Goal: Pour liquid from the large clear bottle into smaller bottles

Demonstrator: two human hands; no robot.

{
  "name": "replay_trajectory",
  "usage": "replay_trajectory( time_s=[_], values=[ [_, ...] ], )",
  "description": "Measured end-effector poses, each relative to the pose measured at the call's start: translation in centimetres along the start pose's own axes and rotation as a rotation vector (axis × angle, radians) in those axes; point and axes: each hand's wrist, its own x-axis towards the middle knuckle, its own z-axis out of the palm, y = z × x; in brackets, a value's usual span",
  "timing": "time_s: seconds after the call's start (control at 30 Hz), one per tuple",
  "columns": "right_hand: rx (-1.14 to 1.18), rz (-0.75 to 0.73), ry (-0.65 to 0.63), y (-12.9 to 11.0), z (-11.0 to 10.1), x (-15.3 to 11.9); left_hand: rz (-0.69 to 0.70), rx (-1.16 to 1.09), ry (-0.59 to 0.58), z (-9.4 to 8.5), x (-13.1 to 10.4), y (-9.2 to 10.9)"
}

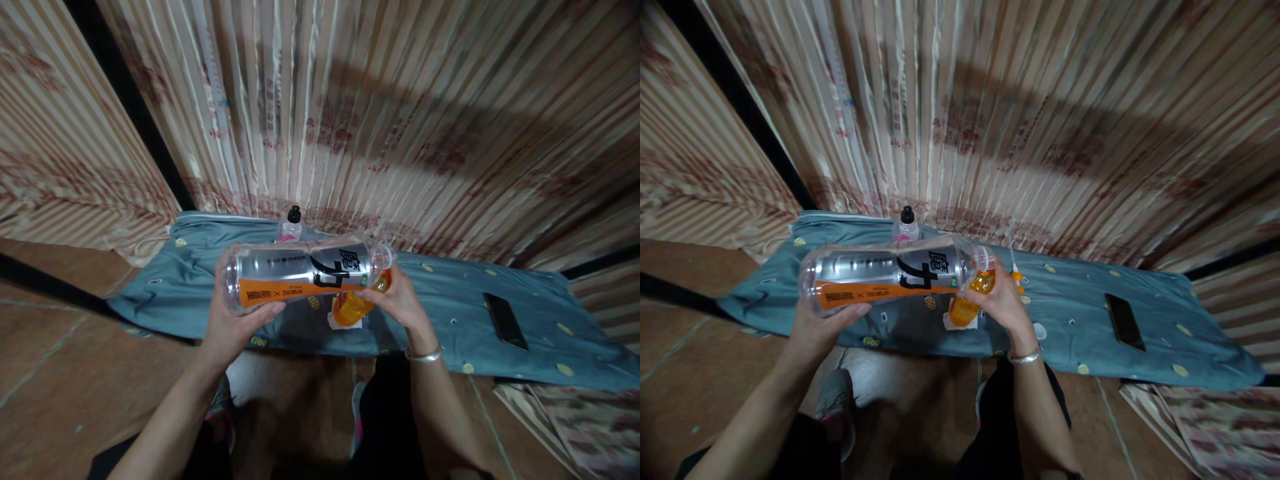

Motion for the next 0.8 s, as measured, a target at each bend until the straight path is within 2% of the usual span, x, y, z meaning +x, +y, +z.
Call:
replay_trajectory(
  time_s=[0.07,0.13,0.23,0.4,0.53,0.73,0.8],
  values=[
    [0.002,0.004,-0.002,-0.2,0.1,-0.1,-0.009,-0.022,0.019,0.0,0.0,-0.6],
    [0.003,0.009,-0.009,-0.4,0.1,-0.1,-0.032,-0.021,-0.020,-0.1,0.0,-1.3],
    [0.004,0.010,-0.012,-0.5,0.2,-0.1,0.009,-0.053,0.011,-0.3,0.0,-2.8],
    [0.032,0.001,-0.020,-0.1,0.1,0.0,-0.135,-0.094,-0.032,-0.4,0.0,-5.0],
    [0.034,0.025,-0.012,0.3,0.0,0.0,-0.289,-0.154,-0.108,0.0,-0.2,-5.5],
    [0.071,0.030,-0.009,0.7,0.1,-0.1,-0.364,-0.291,-0.241,0.9,-1.2,-5.4],
    [0.077,0.027,-0.007,0.9,0.2,-0.1,-0.396,-0.325,-0.252,1.1,-1.7,-5.4]
  ],
)
